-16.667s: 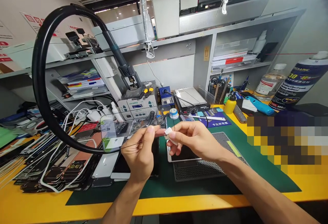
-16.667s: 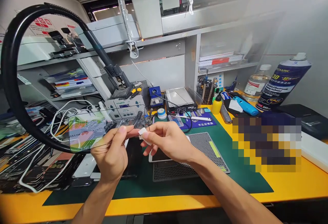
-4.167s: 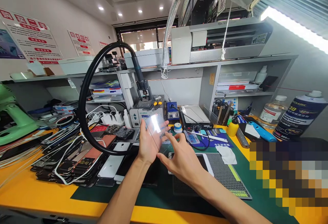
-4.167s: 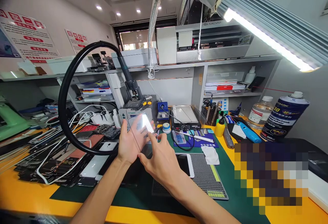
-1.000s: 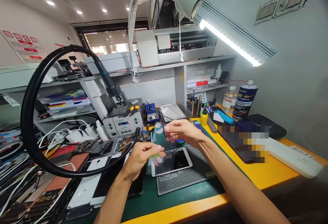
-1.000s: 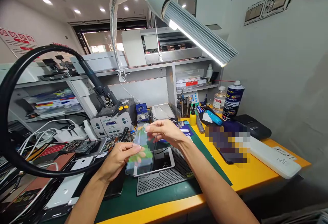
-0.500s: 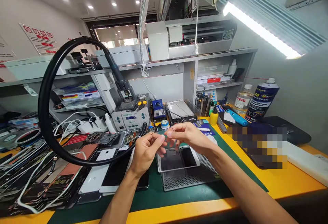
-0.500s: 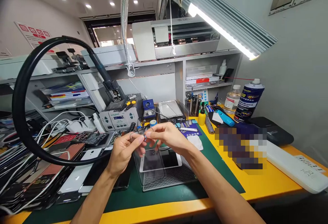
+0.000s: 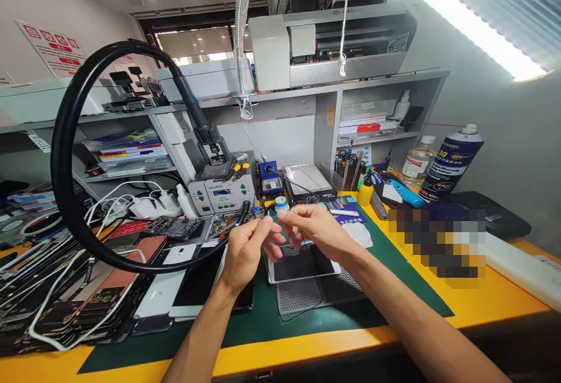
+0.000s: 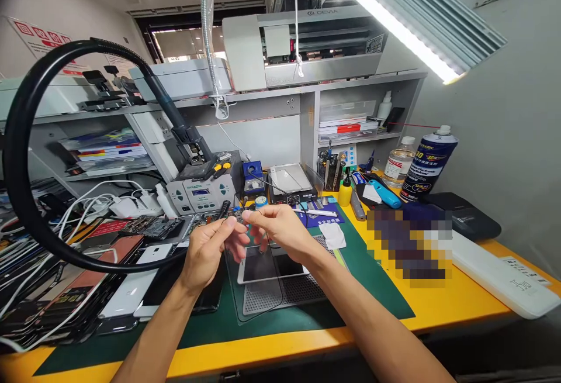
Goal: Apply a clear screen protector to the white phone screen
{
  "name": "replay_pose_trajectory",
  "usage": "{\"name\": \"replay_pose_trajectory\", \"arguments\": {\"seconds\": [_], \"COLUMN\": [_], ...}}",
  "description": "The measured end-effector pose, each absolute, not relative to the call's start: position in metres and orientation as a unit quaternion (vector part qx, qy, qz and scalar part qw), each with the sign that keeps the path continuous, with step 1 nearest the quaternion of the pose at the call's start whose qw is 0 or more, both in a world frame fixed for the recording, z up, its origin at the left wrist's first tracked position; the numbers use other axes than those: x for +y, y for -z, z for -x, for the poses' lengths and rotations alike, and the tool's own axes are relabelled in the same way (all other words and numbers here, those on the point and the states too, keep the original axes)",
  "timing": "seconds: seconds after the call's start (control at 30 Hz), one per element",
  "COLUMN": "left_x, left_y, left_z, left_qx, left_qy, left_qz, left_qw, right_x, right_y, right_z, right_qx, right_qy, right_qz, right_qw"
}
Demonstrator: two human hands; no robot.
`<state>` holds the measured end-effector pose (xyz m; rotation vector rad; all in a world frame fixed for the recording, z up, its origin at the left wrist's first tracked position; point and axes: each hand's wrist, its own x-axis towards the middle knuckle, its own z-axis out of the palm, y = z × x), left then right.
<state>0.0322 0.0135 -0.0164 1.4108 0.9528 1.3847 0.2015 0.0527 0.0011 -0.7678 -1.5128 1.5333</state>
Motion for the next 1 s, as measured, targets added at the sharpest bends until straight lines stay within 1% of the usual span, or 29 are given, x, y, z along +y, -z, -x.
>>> {"name": "replay_pose_trajectory", "arguments": {"seconds": [0.17, 0.37, 0.53, 0.63, 0.73, 0.8, 0.9, 1.0], "left_x": [0.021, 0.024, 0.024, 0.026, 0.027, 0.026, 0.021, 0.017], "left_y": [0.019, 0.017, 0.016, 0.014, 0.011, 0.009, 0.008, 0.007], "left_z": [-0.031, -0.023, -0.023, -0.024, -0.022, -0.020, -0.020, -0.023], "left_qx": [0.416, 0.430, 0.434, 0.440, 0.449, 0.447, 0.435, 0.422], "left_qy": [-0.596, -0.639, -0.650, -0.665, -0.664, -0.643, -0.575, -0.515], "left_qz": [-0.518, -0.482, -0.474, -0.458, -0.443, -0.444, -0.480, -0.534], "left_qw": [0.450, 0.419, 0.405, 0.393, 0.402, 0.435, 0.500, 0.521], "right_x": [0.055, 0.052, 0.053, 0.054, 0.054, 0.054, 0.056, 0.056], "right_y": [0.007, 0.005, 0.006, 0.009, 0.010, 0.011, 0.010, 0.008], "right_z": [-0.200, -0.202, -0.206, -0.205, -0.202, -0.201, -0.200, -0.200], "right_qx": [-0.595, -0.608, -0.602, -0.601, -0.601, -0.598, -0.591, -0.589], "right_qy": [-0.625, -0.663, -0.690, -0.692, -0.681, -0.673, -0.646, -0.600], "right_qz": [0.326, 0.321, 0.292, 0.301, 0.307, 0.305, 0.311, 0.320], "right_qw": [0.386, 0.295, 0.278, 0.264, 0.282, 0.311, 0.370, 0.437]}}
